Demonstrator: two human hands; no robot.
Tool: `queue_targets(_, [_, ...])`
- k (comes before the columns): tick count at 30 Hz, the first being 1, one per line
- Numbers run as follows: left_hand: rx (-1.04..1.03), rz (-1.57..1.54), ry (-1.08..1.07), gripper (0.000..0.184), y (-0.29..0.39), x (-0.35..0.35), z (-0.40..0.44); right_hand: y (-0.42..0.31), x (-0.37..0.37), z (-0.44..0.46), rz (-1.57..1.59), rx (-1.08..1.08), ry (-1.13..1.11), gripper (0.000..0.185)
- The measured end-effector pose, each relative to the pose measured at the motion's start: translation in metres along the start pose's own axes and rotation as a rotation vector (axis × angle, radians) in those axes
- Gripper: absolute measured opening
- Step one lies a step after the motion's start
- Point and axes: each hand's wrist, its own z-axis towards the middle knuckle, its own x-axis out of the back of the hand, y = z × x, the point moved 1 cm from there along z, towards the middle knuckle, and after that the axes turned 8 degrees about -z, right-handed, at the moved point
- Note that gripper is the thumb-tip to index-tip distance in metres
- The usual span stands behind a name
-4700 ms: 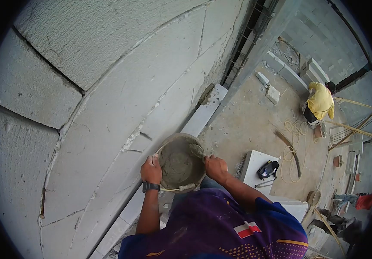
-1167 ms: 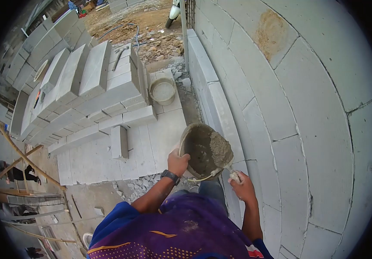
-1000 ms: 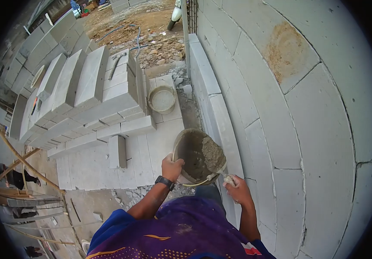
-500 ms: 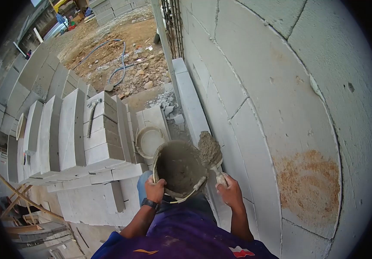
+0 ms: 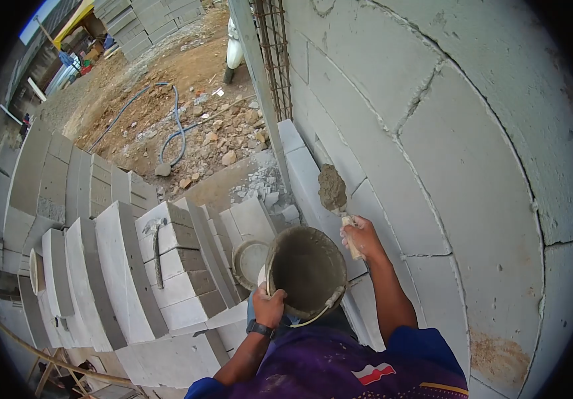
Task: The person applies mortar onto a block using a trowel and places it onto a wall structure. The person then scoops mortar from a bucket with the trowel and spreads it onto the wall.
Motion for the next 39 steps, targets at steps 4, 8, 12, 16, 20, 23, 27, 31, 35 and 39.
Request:
queue_targets(4, [-0.011, -0.023, 0.037, 0.027, -0.002, -0.006, 0.038, -0.027, -0.028, 0.132, 0.201, 0.028, -0.082, 0.016])
queue_targets(8, [0.087, 0.046, 0.067, 0.029, 0.009, -0.02, 0.059, -0.046, -0.051, 0.26, 0.393, 0.04, -0.198, 0.02])
queue_targets(12, [0.147, -0.047, 0.134, 0.03, 0.021, -0.031, 0.085, -0.048, -0.072, 0.378, 0.746, -0.099, -0.32, 0.017])
queue_targets(16, [0.166, -0.028, 0.155, 0.03, 0.037, -0.041, 0.095, -0.038, -0.096, 0.417, 0.806, -0.099, -0.268, 0.015])
queue_targets(20, [0.156, -0.051, 0.136, 0.03, 0.034, -0.046, 0.108, -0.039, -0.091, 0.42, 0.831, -0.102, -0.315, 0.017])
queue_targets(23, [0.123, -0.033, 0.1, 0.03, 0.042, -0.054, 0.12, -0.045, -0.084, 0.399, 0.805, -0.116, -0.362, 0.02])
queue_targets(27, [0.122, 0.01, 0.067, 0.026, 0.044, -0.058, 0.134, -0.054, -0.066, 0.308, 0.743, -0.151, -0.347, 0.029])
queue_targets(31, [0.027, 0.146, 0.017, 0.021, 0.078, -0.07, 0.167, -0.056, -0.023, 0.173, 0.554, -0.031, -0.32, 0.038])
queue_targets(35, [-0.116, 0.247, -0.079, 0.021, 0.117, -0.087, 0.197, -0.023, 0.005, 0.073, 0.236, 0.02, -0.184, 0.045])
queue_targets(39, [-0.255, 0.371, -0.149, 0.018, 0.133, -0.101, 0.233, -0.011, 0.021, 0.034, -0.4, 0.179, -0.048, 0.043])
